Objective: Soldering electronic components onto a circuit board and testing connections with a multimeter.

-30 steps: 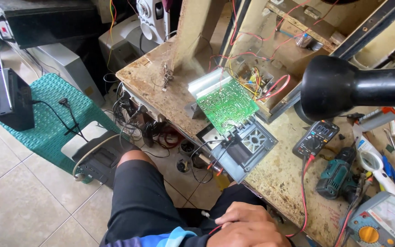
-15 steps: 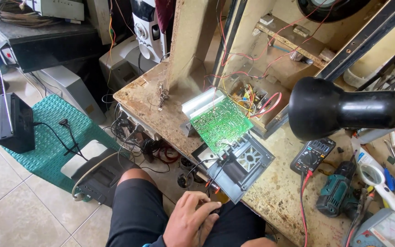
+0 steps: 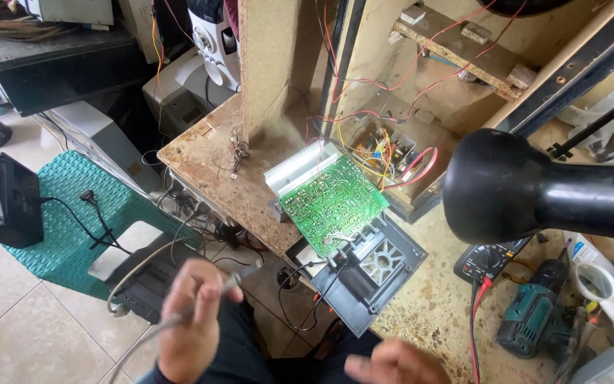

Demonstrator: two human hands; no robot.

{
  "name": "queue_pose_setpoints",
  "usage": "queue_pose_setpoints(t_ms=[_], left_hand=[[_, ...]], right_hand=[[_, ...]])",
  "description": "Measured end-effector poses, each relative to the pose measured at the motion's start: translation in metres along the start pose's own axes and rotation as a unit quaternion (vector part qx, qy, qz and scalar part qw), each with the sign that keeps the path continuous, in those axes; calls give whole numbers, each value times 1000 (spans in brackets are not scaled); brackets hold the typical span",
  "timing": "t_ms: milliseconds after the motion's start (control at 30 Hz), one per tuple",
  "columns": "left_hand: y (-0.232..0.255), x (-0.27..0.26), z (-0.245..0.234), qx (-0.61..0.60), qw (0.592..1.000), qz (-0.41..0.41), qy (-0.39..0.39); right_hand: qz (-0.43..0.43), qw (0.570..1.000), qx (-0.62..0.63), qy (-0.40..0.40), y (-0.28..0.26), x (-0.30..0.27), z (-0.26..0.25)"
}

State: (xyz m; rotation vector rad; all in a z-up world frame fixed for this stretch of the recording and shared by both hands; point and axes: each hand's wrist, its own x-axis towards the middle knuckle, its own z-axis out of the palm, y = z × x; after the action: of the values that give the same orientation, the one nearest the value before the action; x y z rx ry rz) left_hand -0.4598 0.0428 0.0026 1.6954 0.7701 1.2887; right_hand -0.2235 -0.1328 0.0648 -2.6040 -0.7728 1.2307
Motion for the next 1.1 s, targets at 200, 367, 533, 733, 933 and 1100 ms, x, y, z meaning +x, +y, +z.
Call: queue_pose_setpoints(t_ms=[200, 367, 533, 733, 933, 1100], left_hand=[[12, 111, -3, -218, 972, 45, -73], [12, 176, 35, -92, 982, 35, -158], [11, 198, 58, -57, 978, 6, -200], [-4, 209, 70, 7, 975, -26, -218], [-9, 214, 82, 85, 955, 117, -259], [-22, 219, 91, 110, 940, 160, -282]], right_hand=[[-353, 749, 486, 279, 39, 101, 41], [-400, 760, 391, 332, -29, 61, 10], [-312, 731, 423, 435, -16, 78, 23], [-355, 768, 347, 404, -20, 90, 9], [-432, 701, 439, 360, -70, 116, -4], [-420, 684, 499, 327, -75, 137, 0]])
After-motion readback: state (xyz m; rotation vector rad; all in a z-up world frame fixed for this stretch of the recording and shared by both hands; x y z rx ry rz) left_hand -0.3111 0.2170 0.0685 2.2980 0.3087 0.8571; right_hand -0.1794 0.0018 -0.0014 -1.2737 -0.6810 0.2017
